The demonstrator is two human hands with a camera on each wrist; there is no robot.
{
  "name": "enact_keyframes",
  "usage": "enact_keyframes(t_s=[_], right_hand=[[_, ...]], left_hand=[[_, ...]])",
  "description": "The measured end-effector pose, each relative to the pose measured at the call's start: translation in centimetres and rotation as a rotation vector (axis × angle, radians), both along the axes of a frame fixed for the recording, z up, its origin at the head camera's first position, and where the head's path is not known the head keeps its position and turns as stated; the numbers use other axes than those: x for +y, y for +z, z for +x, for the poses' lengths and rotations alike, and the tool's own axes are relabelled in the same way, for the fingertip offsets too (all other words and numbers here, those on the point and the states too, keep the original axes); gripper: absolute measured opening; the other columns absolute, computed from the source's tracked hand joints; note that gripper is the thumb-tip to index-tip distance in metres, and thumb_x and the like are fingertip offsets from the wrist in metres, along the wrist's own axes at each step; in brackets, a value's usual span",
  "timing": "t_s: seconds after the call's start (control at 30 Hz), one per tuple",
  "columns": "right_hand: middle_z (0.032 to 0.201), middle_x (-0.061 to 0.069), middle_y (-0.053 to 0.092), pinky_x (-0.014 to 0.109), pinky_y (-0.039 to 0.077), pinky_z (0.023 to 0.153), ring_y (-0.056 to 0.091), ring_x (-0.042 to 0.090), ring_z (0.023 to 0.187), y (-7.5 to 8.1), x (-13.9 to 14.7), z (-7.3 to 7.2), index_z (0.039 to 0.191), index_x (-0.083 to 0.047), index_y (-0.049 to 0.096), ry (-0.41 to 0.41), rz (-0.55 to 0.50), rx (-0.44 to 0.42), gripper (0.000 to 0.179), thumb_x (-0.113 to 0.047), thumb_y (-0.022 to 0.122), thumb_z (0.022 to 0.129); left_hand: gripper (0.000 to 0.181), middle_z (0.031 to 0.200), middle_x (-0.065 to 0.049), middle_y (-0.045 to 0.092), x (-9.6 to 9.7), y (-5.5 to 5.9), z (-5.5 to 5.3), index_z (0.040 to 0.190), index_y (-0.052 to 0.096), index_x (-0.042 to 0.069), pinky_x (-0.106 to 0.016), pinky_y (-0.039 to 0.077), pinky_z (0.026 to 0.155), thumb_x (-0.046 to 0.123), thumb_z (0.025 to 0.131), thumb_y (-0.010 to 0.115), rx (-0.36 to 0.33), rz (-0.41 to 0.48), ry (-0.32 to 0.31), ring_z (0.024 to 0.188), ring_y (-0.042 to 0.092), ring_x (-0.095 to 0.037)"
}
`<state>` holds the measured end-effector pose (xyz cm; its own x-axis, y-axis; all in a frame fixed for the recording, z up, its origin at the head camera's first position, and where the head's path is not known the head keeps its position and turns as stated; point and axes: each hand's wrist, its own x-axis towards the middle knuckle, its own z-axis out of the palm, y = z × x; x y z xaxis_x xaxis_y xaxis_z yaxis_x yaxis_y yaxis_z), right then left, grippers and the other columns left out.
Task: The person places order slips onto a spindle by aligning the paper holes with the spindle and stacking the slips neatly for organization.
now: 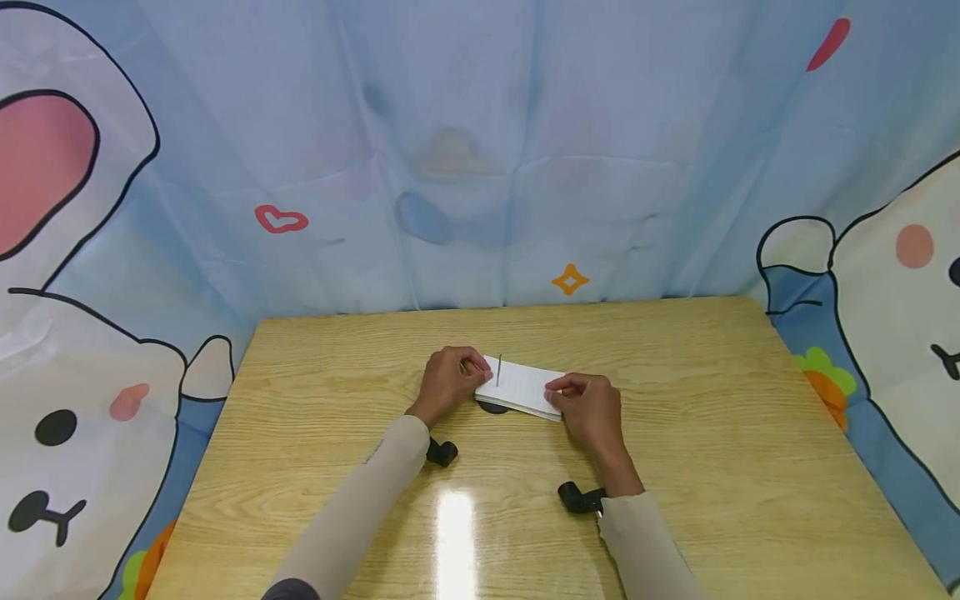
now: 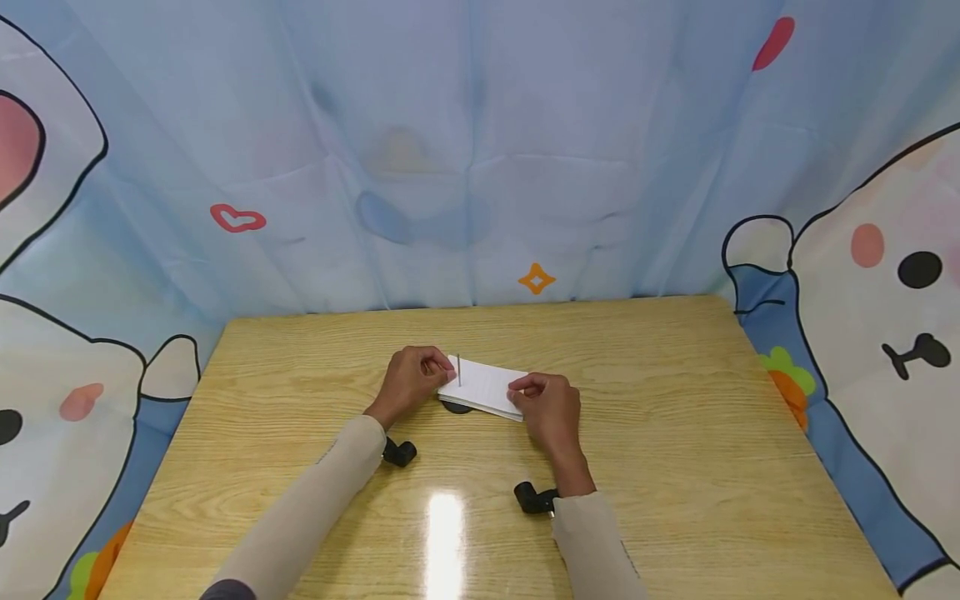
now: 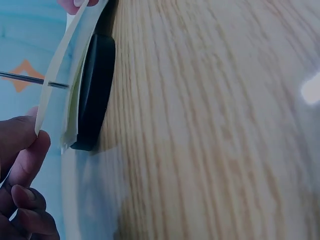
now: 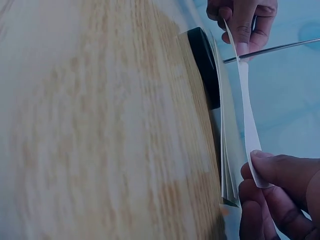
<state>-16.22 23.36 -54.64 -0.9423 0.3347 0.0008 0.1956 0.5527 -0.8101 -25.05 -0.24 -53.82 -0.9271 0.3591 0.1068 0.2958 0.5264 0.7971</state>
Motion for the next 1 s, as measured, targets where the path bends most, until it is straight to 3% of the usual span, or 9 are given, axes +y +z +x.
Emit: enact_keyframes(t_s=[0.3, 0.7, 1.0], right_hand=[[0.079, 0.006, 0.075, 0.032, 0.046, 0.066, 0.064, 0.018, 0.071, -0.3, -0.3, -0.2, 0.093, -0.009, 0.085, 0.01, 0.049, 0.016, 0.007, -0.016, 0.084, 0.091], [0.076, 0.005, 0.074, 0.033, 0.044, 0.065, 0.064, 0.02, 0.069, -0.7, -0.6, -0.5, 0.09, -0.011, 0.085, 0.011, 0.141, 0.004, 0.007, -0.018, 0.085, 0.09], [0.076, 0.006, 0.074, 0.033, 0.042, 0.058, 0.065, 0.022, 0.068, -0.6, -0.6, -0.3, 0.085, -0.015, 0.083, -0.002, 0.216, 0.003, 0.008, -0.022, 0.087, 0.088]], left_hand=[[0.006, 0.074, 0.001, 0.071, -0.1, -0.5, 0.3, 0.089, 0.08, 0.016, -0.029, 0.049, 0.064, 0.018, 0.093, 0.084, 0.017, -0.023, 0.008, 0.065, 0.06, -0.01], [0.006, 0.074, 0.002, 0.071, 0.1, -0.9, 0.2, 0.09, 0.08, 0.014, -0.027, 0.048, 0.065, 0.018, 0.094, 0.083, 0.114, -0.121, -0.022, 0.066, 0.059, -0.008], [0.005, 0.079, 0.004, 0.072, 0.1, -1.3, 0.4, 0.094, 0.08, 0.017, -0.027, 0.048, 0.065, 0.021, 0.097, 0.08, 0.113, -0.157, -0.021, 0.068, 0.06, -0.007]])
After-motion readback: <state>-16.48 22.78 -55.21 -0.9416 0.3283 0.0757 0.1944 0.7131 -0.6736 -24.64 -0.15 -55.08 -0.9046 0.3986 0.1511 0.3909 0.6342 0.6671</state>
